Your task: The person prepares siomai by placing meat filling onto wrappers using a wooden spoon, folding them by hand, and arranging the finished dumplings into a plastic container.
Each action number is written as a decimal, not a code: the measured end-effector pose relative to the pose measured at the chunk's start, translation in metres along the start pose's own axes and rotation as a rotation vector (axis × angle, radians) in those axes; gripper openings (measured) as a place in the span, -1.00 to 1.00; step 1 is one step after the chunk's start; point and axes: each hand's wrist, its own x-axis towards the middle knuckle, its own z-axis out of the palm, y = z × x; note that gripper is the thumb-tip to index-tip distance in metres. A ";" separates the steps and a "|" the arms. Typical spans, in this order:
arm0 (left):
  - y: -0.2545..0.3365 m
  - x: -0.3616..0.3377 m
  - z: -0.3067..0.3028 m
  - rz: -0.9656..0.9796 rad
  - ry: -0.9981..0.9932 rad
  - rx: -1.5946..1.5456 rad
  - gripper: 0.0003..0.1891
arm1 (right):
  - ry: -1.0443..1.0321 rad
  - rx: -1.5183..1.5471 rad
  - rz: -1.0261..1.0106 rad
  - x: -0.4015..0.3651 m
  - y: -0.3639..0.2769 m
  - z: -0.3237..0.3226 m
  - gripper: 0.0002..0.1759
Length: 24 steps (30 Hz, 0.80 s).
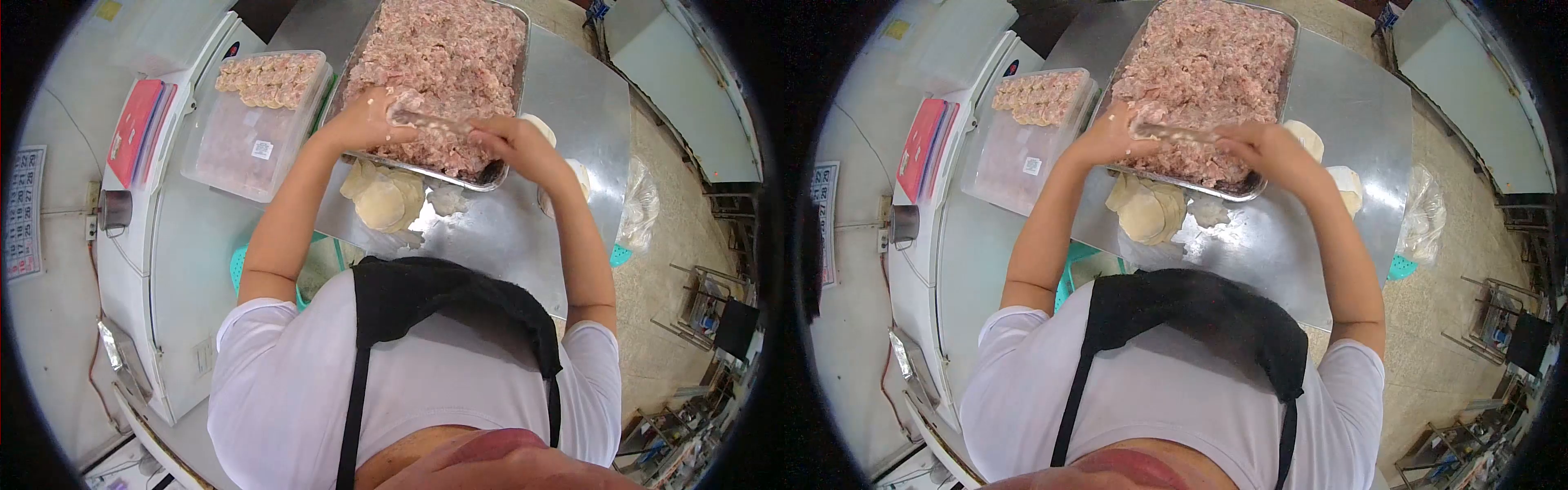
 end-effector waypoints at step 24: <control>0.013 -0.009 -0.004 -0.094 -0.111 -0.154 -0.51 | 0.103 -0.180 -0.042 -0.015 -0.016 -0.010 -0.70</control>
